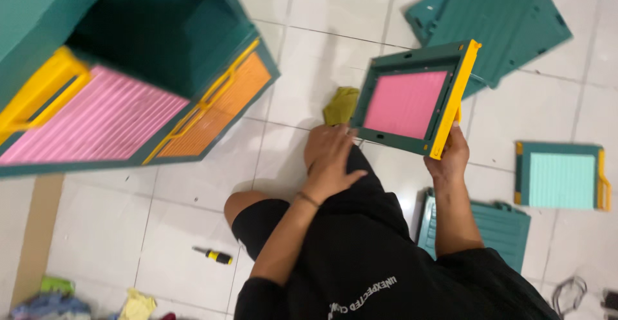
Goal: The person assembles a green plastic storage unit by stacking the main body sections and inserting pink and yellow drawer fronts. They wipe the drawer fronts with a yellow cloth and fit them into the unit, then close the drawers.
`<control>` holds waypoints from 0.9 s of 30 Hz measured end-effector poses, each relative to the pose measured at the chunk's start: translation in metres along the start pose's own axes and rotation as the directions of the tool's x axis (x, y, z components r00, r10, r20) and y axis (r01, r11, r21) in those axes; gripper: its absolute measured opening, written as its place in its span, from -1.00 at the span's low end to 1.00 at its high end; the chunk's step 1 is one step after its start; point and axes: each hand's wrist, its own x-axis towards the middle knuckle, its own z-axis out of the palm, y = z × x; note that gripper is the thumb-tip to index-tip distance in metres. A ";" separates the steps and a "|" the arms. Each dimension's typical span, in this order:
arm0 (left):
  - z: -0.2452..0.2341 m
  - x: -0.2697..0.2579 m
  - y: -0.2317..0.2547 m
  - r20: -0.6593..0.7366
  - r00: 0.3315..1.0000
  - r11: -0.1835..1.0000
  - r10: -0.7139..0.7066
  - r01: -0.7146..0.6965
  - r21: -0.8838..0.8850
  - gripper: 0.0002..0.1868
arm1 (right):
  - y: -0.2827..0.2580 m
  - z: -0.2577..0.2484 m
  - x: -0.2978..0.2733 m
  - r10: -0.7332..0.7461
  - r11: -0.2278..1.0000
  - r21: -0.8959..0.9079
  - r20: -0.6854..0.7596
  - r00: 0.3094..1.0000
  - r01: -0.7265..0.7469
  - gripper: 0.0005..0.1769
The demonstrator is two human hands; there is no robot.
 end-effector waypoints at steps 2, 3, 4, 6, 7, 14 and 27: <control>0.007 0.012 0.012 -0.071 0.994 0.997 0.083 -0.083 -0.001 -0.02 | 0.012 0.032 -0.008 0.101 0.993 0.053 0.093 0.991 -0.106 -0.55; 0.011 0.015 0.015 -0.113 0.988 0.994 0.108 -0.104 0.041 -0.06 | 0.022 0.043 -0.013 0.141 0.986 0.065 0.135 0.981 -0.151 -0.54; 0.012 0.014 0.013 -0.152 0.979 0.989 0.135 -0.123 0.085 -0.09 | 0.032 0.050 -0.015 0.181 0.978 0.075 0.176 0.968 -0.196 -0.54; 0.014 0.007 0.000 -0.302 0.948 0.994 0.101 -0.083 0.073 -0.36 | 0.049 0.055 -0.014 0.271 0.906 0.146 0.521 0.809 -0.398 -0.53; 0.013 0.001 -0.009 -0.374 0.923 0.996 0.085 -0.065 0.067 -0.47 | 0.059 0.057 -0.008 0.278 0.854 0.156 0.671 0.688 -0.497 -0.52; -0.047 -0.042 -0.100 -0.401 0.787 0.694 -0.469 0.048 -0.718 -0.59 | 0.117 0.076 0.092 0.183 0.806 -0.580 0.440 0.879 0.123 -0.45; -0.100 -0.029 -0.118 -0.179 0.668 0.229 -0.722 -0.013 -0.973 -0.19 | 0.183 0.055 0.105 0.353 -0.595 -0.720 0.166 0.921 0.358 -0.31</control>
